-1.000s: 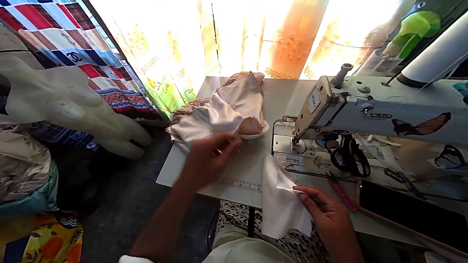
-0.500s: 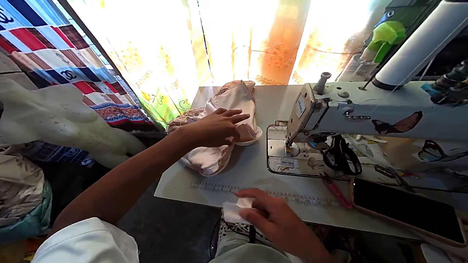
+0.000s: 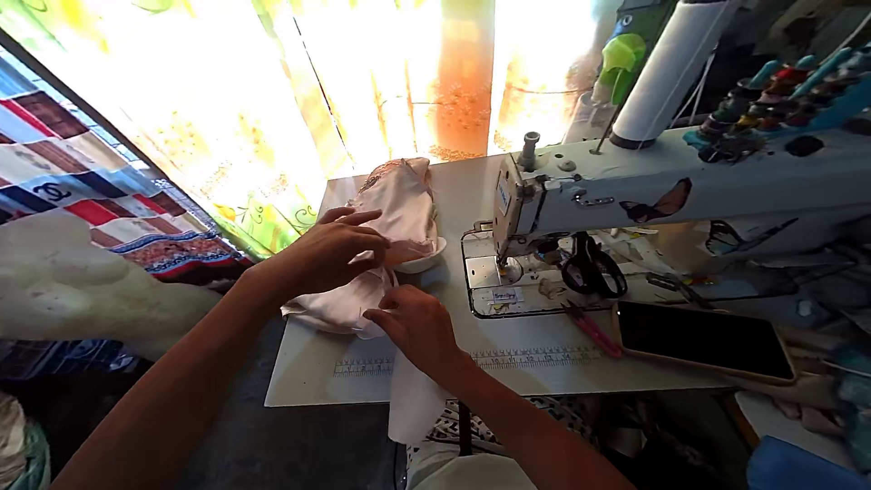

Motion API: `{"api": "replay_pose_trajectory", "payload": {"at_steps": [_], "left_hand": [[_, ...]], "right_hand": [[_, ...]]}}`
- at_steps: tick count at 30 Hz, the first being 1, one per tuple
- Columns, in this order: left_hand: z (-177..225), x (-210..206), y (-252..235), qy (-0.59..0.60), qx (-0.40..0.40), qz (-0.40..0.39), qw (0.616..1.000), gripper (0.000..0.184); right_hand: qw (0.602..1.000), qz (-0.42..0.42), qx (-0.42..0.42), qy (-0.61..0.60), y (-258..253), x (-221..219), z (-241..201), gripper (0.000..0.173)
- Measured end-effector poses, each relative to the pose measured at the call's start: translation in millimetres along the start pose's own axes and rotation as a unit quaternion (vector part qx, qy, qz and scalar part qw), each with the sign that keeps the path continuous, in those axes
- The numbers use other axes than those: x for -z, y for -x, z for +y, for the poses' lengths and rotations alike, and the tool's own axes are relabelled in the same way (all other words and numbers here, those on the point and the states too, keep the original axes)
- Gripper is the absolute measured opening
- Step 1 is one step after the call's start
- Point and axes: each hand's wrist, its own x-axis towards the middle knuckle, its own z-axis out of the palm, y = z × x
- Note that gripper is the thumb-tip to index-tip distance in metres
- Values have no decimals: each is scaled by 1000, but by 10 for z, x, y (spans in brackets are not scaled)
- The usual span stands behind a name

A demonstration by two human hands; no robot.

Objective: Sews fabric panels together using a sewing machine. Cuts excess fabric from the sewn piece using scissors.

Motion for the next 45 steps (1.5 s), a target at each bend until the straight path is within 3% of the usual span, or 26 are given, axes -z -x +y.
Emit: {"api": "replay_pose_trajectory", "payload": {"at_steps": [4, 9, 13, 16, 20, 24, 32, 37, 41, 43, 45], "left_hand": [[115, 81, 231, -48, 31, 48, 997, 14], [305, 163, 249, -111, -12, 79, 991, 25], [350, 26, -204, 12, -97, 91, 991, 18], [329, -258, -657, 136, -135, 63, 979, 12], [400, -633, -1091, 254, -145, 8, 956, 11], [523, -955, -1255, 248, -128, -34, 960, 8], [791, -1184, -1476, 160, -28, -95, 982, 14], [841, -983, -1232, 131, 2, 27, 991, 29], [1140, -867, -804, 85, 62, 177, 979, 25], [1310, -887, -588, 131, 87, 250, 955, 22], [1453, -930, -412, 241, 109, 267, 927, 23]], "right_hand": [[995, 8, -62, -74, -126, 10, 29, 24], [995, 25, -31, -93, -18, 147, 134, 21], [992, 95, -37, -81, 249, 370, 275, 16], [981, 125, -96, -110, 442, 520, 379, 14], [945, 99, -226, -215, 592, 739, 540, 12], [900, 64, -323, -285, 728, 913, 663, 11], [942, -27, -332, -46, 766, 1210, 780, 26], [947, -33, -316, -53, 750, 1227, 820, 27], [952, -12, -292, -87, 868, 1252, 836, 30], [953, -23, -279, -117, 940, 1343, 821, 29], [948, -47, -259, -176, 1009, 1488, 753, 23]]}}
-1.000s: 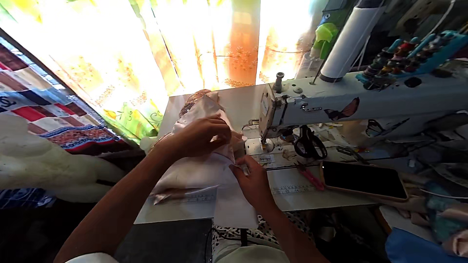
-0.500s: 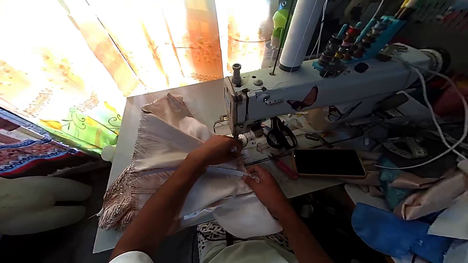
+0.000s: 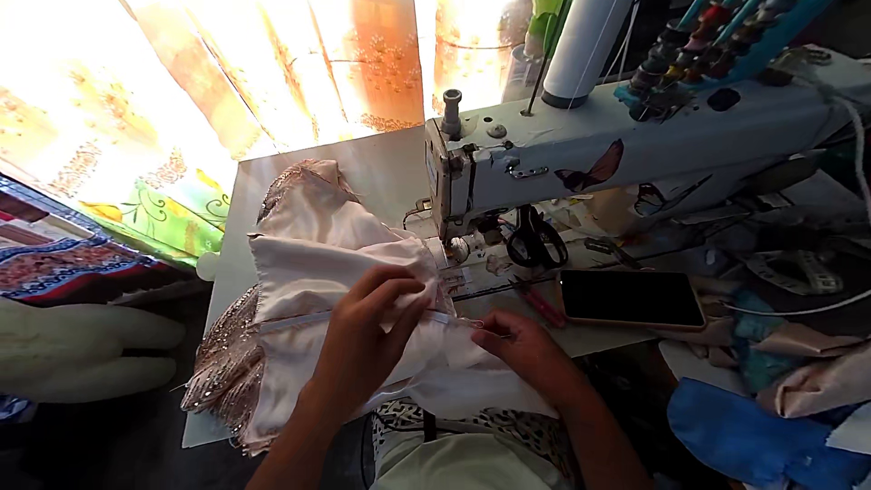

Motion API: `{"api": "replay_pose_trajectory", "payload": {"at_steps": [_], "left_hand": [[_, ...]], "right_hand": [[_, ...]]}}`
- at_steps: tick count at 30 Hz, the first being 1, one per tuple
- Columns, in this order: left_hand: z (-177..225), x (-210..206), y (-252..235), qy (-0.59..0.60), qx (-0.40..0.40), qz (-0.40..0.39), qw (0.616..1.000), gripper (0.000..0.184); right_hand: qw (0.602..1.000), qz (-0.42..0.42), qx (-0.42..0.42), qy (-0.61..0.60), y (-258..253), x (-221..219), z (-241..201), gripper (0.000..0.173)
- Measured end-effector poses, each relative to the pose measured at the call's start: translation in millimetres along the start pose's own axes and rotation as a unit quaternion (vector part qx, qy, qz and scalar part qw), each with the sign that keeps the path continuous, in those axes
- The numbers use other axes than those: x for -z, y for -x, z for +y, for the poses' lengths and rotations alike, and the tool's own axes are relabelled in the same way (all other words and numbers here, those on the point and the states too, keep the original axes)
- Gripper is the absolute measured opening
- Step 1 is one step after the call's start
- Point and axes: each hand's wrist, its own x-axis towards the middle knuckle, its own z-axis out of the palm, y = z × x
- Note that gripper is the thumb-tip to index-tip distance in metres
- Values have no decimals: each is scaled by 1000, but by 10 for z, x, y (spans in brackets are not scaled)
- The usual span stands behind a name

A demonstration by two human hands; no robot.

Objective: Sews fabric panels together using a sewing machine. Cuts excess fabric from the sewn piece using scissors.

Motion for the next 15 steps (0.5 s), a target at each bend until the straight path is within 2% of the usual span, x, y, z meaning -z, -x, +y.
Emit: {"api": "replay_pose_trajectory", "payload": {"at_steps": [2, 6, 7, 9, 11, 12, 15], "left_hand": [[79, -50, 164, 112, 49, -31, 992, 32], [270, -269, 344, 275, 95, -102, 951, 75], [302, -309, 370, 320, 102, -112, 935, 74], [334, -343, 392, 376, 110, -113, 913, 49], [335, -339, 386, 380, 121, -103, 911, 19], [330, -314, 371, 387, 131, -101, 907, 11], [281, -163, 323, 427, 160, -126, 881, 6]], "right_hand": [[997, -37, 34, -64, 98, 87, -56, 16], [976, -83, 113, -167, 195, 128, -176, 5], [971, -87, 127, -183, 199, 121, -193, 5], [965, -68, 140, -213, 188, 92, -218, 7], [964, -22, 141, -224, 175, 67, -231, 8], [965, 5, 141, -220, 168, 63, -239, 8], [967, 86, 140, -193, 167, 66, -260, 4]]}}
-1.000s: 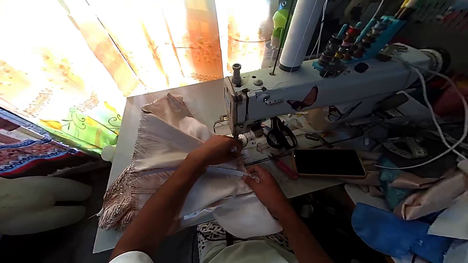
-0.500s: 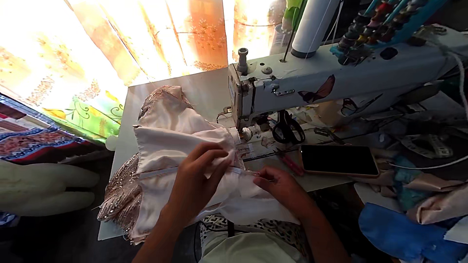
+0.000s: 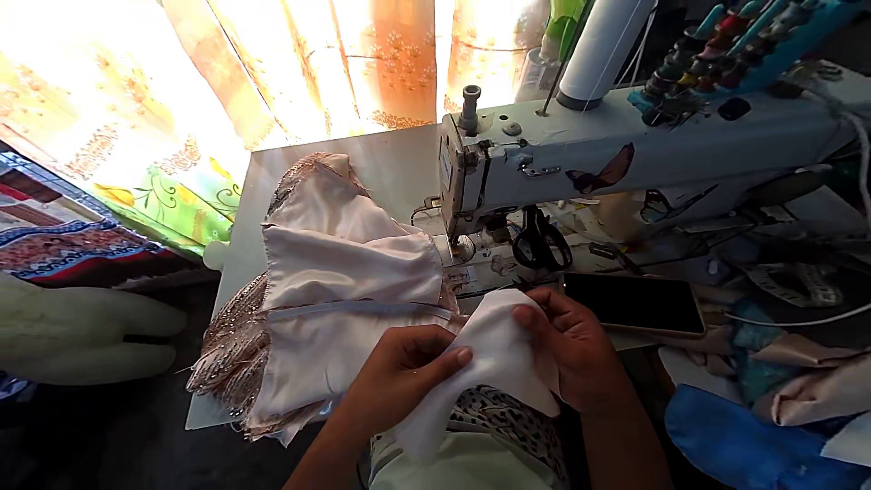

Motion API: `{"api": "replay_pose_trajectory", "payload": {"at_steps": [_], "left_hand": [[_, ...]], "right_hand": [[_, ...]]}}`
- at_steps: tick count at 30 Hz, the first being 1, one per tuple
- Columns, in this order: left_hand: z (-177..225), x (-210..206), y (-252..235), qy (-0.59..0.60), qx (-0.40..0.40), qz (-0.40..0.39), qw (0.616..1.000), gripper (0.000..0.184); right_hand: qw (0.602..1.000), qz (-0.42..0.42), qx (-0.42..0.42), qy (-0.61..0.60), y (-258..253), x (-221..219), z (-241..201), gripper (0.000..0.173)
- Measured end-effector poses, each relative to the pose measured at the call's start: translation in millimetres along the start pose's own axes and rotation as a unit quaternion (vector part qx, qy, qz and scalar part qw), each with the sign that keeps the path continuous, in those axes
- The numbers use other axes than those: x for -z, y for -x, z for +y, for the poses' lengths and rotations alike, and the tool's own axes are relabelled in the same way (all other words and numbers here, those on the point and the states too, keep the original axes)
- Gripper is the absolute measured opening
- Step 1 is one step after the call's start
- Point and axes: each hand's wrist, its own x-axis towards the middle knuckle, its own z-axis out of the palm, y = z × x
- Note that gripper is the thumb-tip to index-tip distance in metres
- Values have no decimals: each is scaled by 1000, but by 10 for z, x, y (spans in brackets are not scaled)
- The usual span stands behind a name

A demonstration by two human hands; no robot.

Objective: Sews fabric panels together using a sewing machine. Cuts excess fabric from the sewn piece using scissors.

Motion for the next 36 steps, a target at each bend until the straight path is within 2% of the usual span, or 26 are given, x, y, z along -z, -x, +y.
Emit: {"api": "replay_pose_trajectory", "payload": {"at_steps": [3, 5, 7, 11, 14, 17, 20, 23, 27, 33, 36], "left_hand": [[69, 113, 57, -15, 56, -81, 995, 16], [18, 72, 79, -56, 69, -102, 991, 14], [-110, -54, 69, -83, 55, -65, 993, 14], [-411, -235, -14, -153, -26, -16, 988, 20], [-532, -162, -85, -225, -71, 25, 971, 21], [-550, -11, -92, -248, -74, 33, 965, 23], [-479, -4, -45, -227, -36, 27, 973, 21], [-417, -158, -7, -174, 5, 42, 984, 11], [-426, -303, -36, -120, -11, 52, 991, 12], [-168, -116, -100, -108, -45, 55, 992, 15], [38, 61, -65, -68, -39, 21, 997, 18]], "right_hand": [[999, 31, 8, -6, 12, 18, -10, 5], [999, 39, 5, -5, 20, 47, 3, 4], [998, 61, 7, 21, 12, 116, 40, 4], [966, 142, -1, 218, -28, 269, 175, 16], [957, 110, -28, 266, -2, 306, 237, 25], [962, 71, -41, 259, 17, 293, 287, 26], [966, 52, -65, 247, 7, 290, 286, 27], [975, 26, -66, 210, 10, 276, 220, 26], [982, -8, -49, 185, 96, 277, 111, 24], [981, 106, 11, 160, 162, 390, -32, 20], [983, 116, 29, 137, 137, 374, -79, 15]]}}
